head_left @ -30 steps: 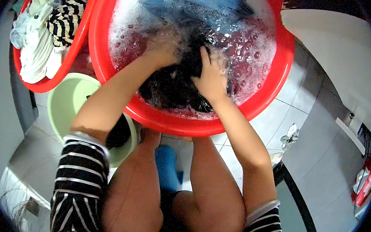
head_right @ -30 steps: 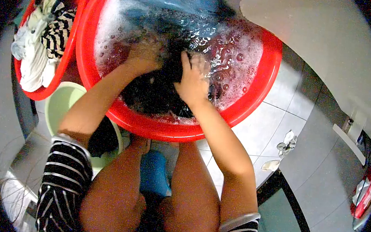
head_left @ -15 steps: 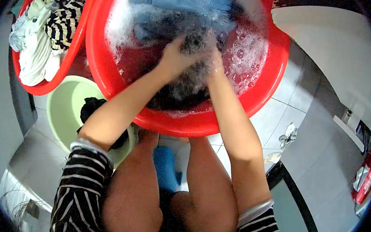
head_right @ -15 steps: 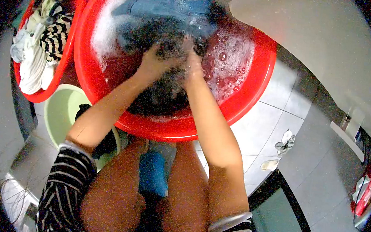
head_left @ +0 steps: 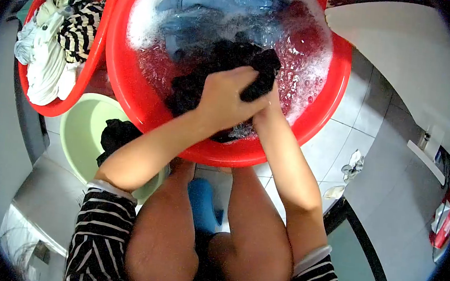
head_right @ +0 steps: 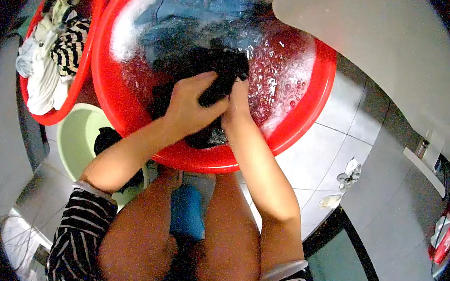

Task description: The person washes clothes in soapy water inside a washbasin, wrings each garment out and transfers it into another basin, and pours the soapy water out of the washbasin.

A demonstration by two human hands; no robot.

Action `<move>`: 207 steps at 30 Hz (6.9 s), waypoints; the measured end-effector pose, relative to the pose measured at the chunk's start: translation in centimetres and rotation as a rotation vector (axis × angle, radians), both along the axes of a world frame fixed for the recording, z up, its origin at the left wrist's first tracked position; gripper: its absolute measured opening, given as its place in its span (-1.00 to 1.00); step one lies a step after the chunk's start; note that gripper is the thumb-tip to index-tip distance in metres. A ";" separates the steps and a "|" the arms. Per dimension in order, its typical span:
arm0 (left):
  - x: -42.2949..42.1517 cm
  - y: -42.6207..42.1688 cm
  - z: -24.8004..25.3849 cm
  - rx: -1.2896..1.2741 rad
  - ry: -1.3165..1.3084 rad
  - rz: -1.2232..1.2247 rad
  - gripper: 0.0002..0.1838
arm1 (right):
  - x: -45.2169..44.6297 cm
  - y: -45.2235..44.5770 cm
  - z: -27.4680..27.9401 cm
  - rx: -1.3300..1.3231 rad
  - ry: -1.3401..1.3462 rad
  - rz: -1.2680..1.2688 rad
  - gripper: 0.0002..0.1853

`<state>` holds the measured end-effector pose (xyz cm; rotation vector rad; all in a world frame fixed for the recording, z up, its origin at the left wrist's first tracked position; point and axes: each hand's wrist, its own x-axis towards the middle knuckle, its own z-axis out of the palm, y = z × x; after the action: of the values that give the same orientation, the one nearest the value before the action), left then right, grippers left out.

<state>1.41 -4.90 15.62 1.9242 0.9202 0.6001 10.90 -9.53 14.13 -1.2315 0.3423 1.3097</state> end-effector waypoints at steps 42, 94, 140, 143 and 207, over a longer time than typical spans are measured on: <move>-0.6 1.1 -2.0 0.096 -0.047 -0.060 -0.67 | 1.1 2.4 -1.3 0.081 -0.003 0.080 -0.64; -6.1 8.0 -7.3 0.138 0.344 -0.207 -0.40 | 5.8 -4.2 9.4 0.226 -0.194 0.263 -0.61; 1.4 5.6 -5.1 -0.298 0.021 0.263 -0.61 | -2.2 1.8 -0.5 -0.041 -0.253 0.031 -0.70; 0.7 3.2 -0.4 -0.141 0.146 0.221 -0.60 | -2.1 1.2 0.1 0.066 -0.210 0.093 -0.69; -5.2 7.1 -8.3 0.163 0.942 -0.251 -0.01 | 0.0 -1.2 -5.8 -0.183 -1.885 1.221 -0.23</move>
<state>-3.76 2.20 7.34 2.4500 1.1676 -0.4561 10.93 -10.74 8.38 -2.3489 -1.8688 0.3894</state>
